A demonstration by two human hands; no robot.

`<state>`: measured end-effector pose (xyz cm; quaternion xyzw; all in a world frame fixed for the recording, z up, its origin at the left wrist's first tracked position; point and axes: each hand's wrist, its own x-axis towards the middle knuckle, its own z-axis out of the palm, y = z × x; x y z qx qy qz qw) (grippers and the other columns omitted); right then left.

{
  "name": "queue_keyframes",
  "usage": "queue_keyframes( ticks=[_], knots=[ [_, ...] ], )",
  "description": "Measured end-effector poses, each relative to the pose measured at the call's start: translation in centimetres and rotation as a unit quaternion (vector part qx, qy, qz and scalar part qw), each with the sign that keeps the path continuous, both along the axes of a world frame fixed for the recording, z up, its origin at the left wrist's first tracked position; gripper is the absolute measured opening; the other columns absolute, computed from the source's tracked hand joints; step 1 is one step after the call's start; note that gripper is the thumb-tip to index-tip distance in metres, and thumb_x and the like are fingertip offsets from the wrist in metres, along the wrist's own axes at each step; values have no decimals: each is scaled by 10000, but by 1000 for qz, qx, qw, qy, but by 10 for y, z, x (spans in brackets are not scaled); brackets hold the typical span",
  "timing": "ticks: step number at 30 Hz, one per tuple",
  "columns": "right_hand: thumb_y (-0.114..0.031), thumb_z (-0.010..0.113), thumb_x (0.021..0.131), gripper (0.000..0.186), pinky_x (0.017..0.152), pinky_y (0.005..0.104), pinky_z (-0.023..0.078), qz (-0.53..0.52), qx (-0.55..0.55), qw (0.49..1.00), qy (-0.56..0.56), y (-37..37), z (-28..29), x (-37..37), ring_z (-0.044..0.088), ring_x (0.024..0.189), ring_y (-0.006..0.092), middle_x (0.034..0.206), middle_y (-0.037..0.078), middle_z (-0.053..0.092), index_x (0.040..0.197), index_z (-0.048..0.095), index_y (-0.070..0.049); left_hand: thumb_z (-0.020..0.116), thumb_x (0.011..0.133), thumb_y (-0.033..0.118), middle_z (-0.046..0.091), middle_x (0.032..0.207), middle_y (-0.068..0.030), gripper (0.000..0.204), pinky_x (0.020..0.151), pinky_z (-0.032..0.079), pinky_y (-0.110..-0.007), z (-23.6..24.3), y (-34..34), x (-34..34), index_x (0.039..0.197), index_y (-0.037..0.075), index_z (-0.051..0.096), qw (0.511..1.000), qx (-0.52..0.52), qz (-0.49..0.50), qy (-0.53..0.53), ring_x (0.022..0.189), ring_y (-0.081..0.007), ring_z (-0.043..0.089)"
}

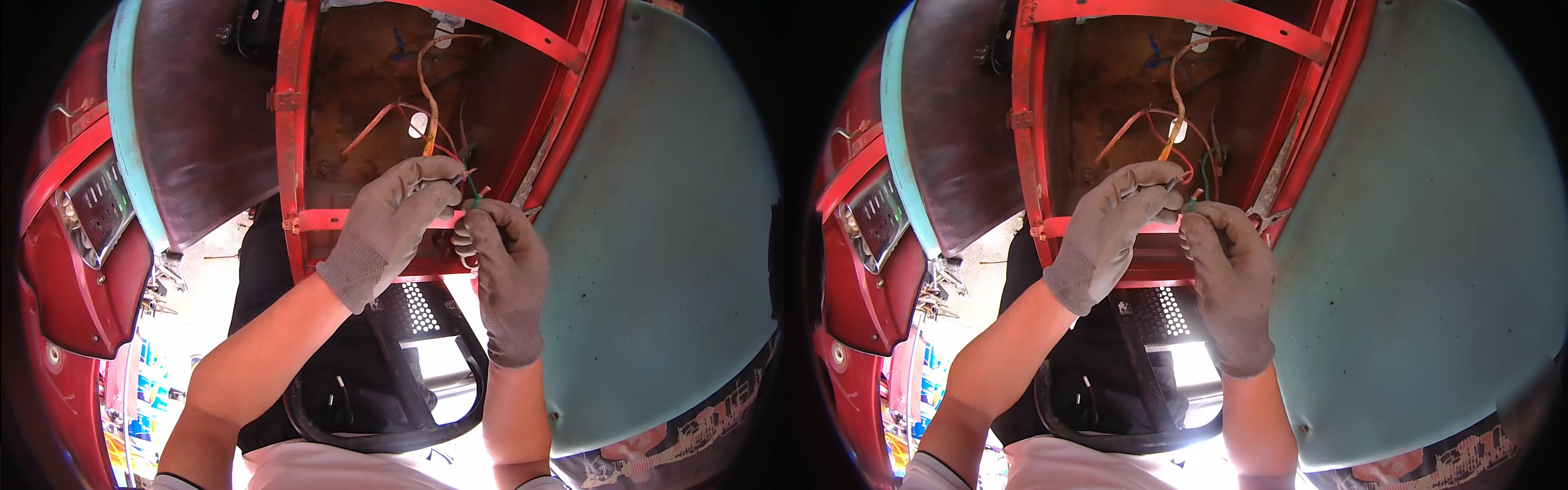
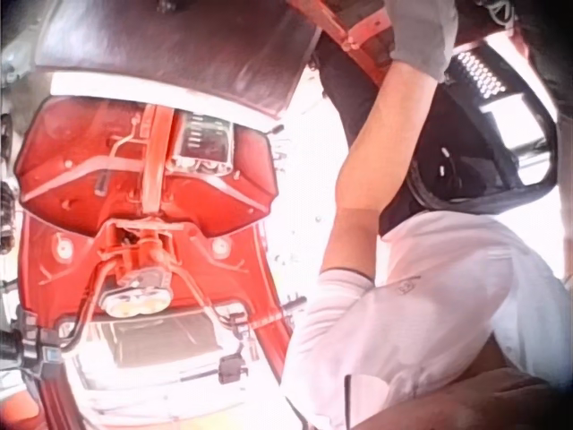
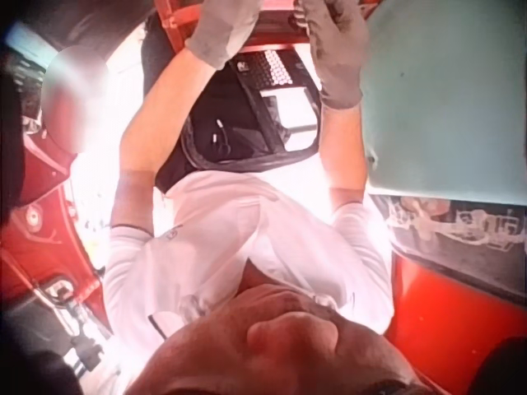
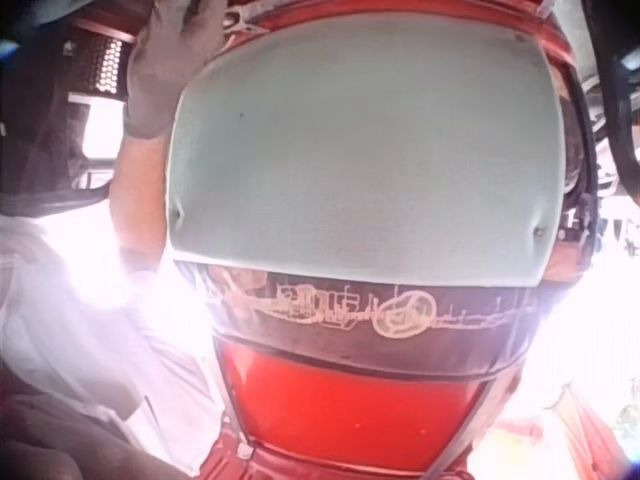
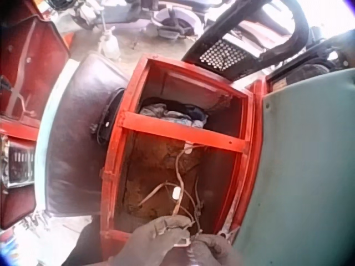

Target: The person works inside the open compartment of a red three-wheeled vehicle, stripping wire insulation, twisting conductors, and crimping metal terminals onto wires using pliers. The person then picks up a small black plastic component from the floor and holds it in both hands.

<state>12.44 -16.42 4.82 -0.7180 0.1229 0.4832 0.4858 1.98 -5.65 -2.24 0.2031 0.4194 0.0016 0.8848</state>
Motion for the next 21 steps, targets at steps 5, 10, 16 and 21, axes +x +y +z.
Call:
queue_keyframes(
  ticks=[5, 10, 16, 21],
  knots=[
    [-120, 654, 1061, 198, 677, 191, 400, -19, -2, 1000, 14, 4, -7, -3, 502, 802, 31, 951, -5, 621, 1170, 651, 45, 615, 1036, 123, 696, 1178, -71, 354, 1034, 508, -305, 4, 2, 3, 1351, -36, 643, 999, -44, -3, -16, 1089, -135, 643],
    [-140, 670, 1055, 205, 614, 187, 368, -6, -37, 999, 20, 9, -4, 1, 478, 748, 15, 894, -31, 610, 1163, 658, 34, 617, 1041, 118, 700, 1178, -58, 338, 1011, 522, -298, 2, -4, 2, 1346, -19, 663, 998, 48, -38, -6, 1068, -119, 644],
    [-145, 672, 1054, 209, 653, 202, 426, 36, -36, 998, -33, 5, -3, -1, 523, 781, 29, 948, -1, 650, 1149, 662, 41, 600, 1062, 144, 700, 1104, -51, 292, 926, 559, -280, 2, 9, 7, 1298, -13, 671, 997, -40, -66, -5, 977, -103, 670],
    [-149, 673, 1051, 237, 776, 240, 521, 29, -10, 999, -27, 7, -3, -2, 604, 845, 68, 1004, 51, 688, 1135, 655, 72, 618, 1053, 145, 704, 1084, -53, 303, 908, 569, -288, 6, 9, 7, 1300, -26, 654, 996, -72, -46, -33, 969, -111, 687]
  ],
)
